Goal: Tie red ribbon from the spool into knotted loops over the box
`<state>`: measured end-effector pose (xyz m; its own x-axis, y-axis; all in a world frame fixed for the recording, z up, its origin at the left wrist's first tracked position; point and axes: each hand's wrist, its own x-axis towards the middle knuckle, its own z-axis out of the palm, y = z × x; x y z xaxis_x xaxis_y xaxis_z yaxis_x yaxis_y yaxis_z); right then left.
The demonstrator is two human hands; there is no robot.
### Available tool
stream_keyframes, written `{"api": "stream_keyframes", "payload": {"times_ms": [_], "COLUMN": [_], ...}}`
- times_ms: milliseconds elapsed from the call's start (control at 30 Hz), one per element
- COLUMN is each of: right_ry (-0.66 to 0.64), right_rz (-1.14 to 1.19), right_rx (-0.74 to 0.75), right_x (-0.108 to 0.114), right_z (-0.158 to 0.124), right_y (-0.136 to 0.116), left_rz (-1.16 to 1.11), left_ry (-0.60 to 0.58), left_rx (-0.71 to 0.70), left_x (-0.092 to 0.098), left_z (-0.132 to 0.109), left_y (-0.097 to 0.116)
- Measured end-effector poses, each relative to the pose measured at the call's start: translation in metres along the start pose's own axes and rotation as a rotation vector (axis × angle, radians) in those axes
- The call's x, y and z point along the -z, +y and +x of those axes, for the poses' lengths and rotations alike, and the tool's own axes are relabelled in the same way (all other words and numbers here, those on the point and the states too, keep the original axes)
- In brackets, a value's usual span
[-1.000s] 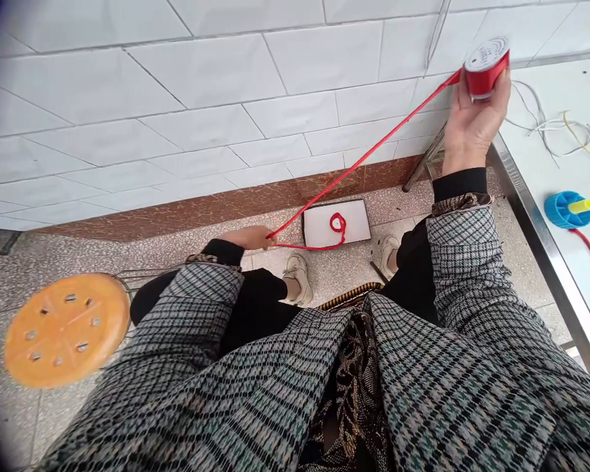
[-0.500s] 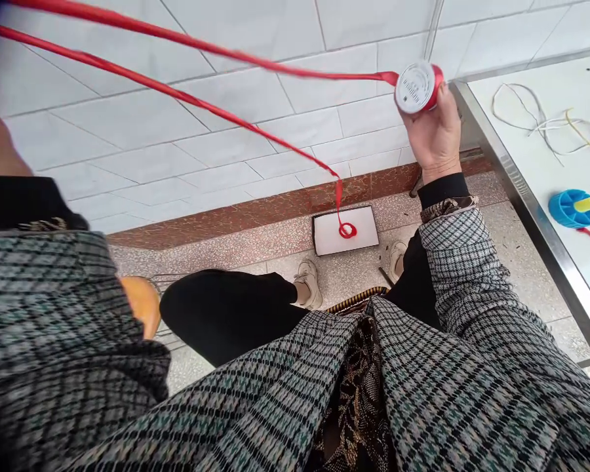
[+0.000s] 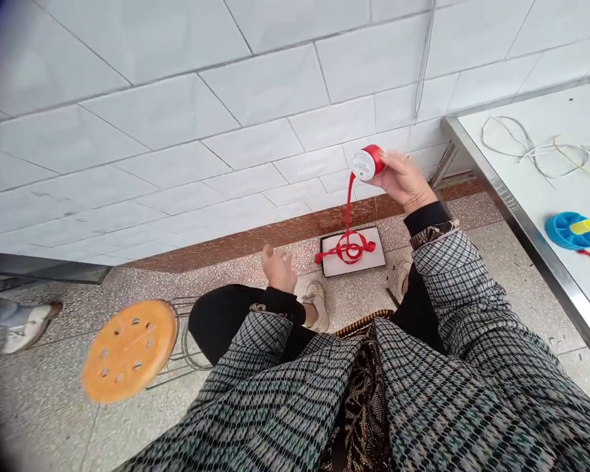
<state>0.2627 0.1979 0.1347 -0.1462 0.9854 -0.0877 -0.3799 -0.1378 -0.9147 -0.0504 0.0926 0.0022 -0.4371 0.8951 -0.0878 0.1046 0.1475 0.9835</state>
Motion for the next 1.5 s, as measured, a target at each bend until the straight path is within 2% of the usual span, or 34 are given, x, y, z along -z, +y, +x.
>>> {"api": "stream_keyframes", "payload": {"times_ms": [33, 67, 100, 167, 200, 267, 367, 467, 533, 600, 667, 733, 767, 833, 867, 900, 933, 967, 1000, 1067, 1167, 1233, 1300, 1333, 1367, 1433, 1500], "right_ry": [-0.026, -0.052, -0.076, -0.125, -0.141, -0.151, -0.129, -0.110, -0.076, -0.012, 0.040, 0.052, 0.031, 0.025, 0.002, 0.005, 0.023, 0.005, 0.013, 0.042, 0.037, 0.004, -0.019, -0.024, -0.026, -0.032, -0.034], "right_rz": [0.028, 0.051, 0.069, 0.097, 0.107, 0.115, 0.120, 0.139, 0.176, 0.284, 0.524, 0.855, 1.031, 1.243, 1.252, 1.219, 1.137, 0.993, 0.838, 0.544, 0.198, 0.136, 0.154, 0.167, 0.179, 0.205, 0.240], "right_rx": [-0.051, -0.107, -0.164, -0.258, -0.292, -0.352, -0.397, -0.403, -0.393, -0.323, -0.174, -0.016, 0.035, 0.156, 0.157, 0.165, 0.189, 0.122, 0.089, -0.002, -0.152, -0.224, -0.282, -0.305, -0.323, -0.343, -0.351], "right_x": [-0.004, -0.008, -0.012, -0.019, -0.021, -0.025, -0.027, -0.026, -0.020, -0.009, 0.010, 0.033, 0.044, 0.058, 0.060, 0.058, 0.053, 0.046, 0.036, 0.016, -0.009, -0.019, -0.026, -0.029, -0.031, -0.032, -0.031], "right_z": [0.001, 0.003, 0.005, 0.009, 0.011, 0.014, 0.015, 0.016, 0.017, 0.019, 0.021, 0.021, 0.020, 0.016, 0.014, 0.012, 0.010, 0.009, 0.009, 0.010, 0.014, 0.017, 0.019, 0.020, 0.021, 0.023, 0.025], "right_y": [0.004, 0.008, 0.012, 0.022, 0.027, 0.034, 0.042, 0.041, 0.035, 0.023, 0.005, -0.014, -0.022, -0.033, -0.035, -0.035, -0.033, -0.029, -0.024, -0.013, 0.004, 0.014, 0.022, 0.025, 0.027, 0.031, 0.032], "left_rz": [-0.051, -0.108, -0.155, -0.177, -0.180, -0.183, -0.225, -0.279, -0.287, -0.249, -0.177, -0.097, -0.094, -0.182, -0.155, 0.011, 0.186, 0.299, 0.417, 0.648, 0.632, 0.517, 0.195, 0.090, 0.040, 0.066, 0.131], "left_ry": [0.060, 0.043, -0.070, -0.434, -0.578, -0.769, -0.859, -0.955, -1.033, -1.074, -1.053, -0.976, -0.889, -0.578, -0.388, -0.243, -0.153, -0.119, -0.101, -0.088, -0.176, -0.325, -0.623, -0.720, -0.751, -0.682, -0.583], "left_rx": [-0.028, -0.093, -0.175, -0.288, -0.312, -0.315, -0.255, -0.117, -0.044, -0.016, -0.027, -0.061, -0.096, -0.206, -0.259, -0.278, -0.284, -0.278, -0.271, -0.276, -0.374, -0.475, -0.572, -0.591, -0.609, -0.641, -0.649], "left_x": [-0.005, -0.011, -0.019, -0.036, -0.046, -0.064, -0.084, -0.095, -0.095, -0.085, -0.057, -0.014, 0.012, 0.063, 0.084, 0.099, 0.109, 0.113, 0.110, 0.088, 0.028, -0.017, -0.057, -0.074, -0.089, -0.109, -0.120], "left_z": [0.007, 0.015, 0.023, 0.038, 0.045, 0.055, 0.063, 0.064, 0.067, 0.077, 0.095, 0.121, 0.136, 0.163, 0.174, 0.183, 0.189, 0.191, 0.191, 0.182, 0.155, 0.132, 0.107, 0.095, 0.084, 0.069, 0.062], "left_y": [0.008, 0.019, 0.032, 0.060, 0.073, 0.093, 0.103, 0.096, 0.094, 0.097, 0.103, 0.108, 0.108, 0.102, 0.096, 0.089, 0.082, 0.075, 0.069, 0.063, 0.066, 0.074, 0.082, 0.085, 0.087, 0.089, 0.088]}}
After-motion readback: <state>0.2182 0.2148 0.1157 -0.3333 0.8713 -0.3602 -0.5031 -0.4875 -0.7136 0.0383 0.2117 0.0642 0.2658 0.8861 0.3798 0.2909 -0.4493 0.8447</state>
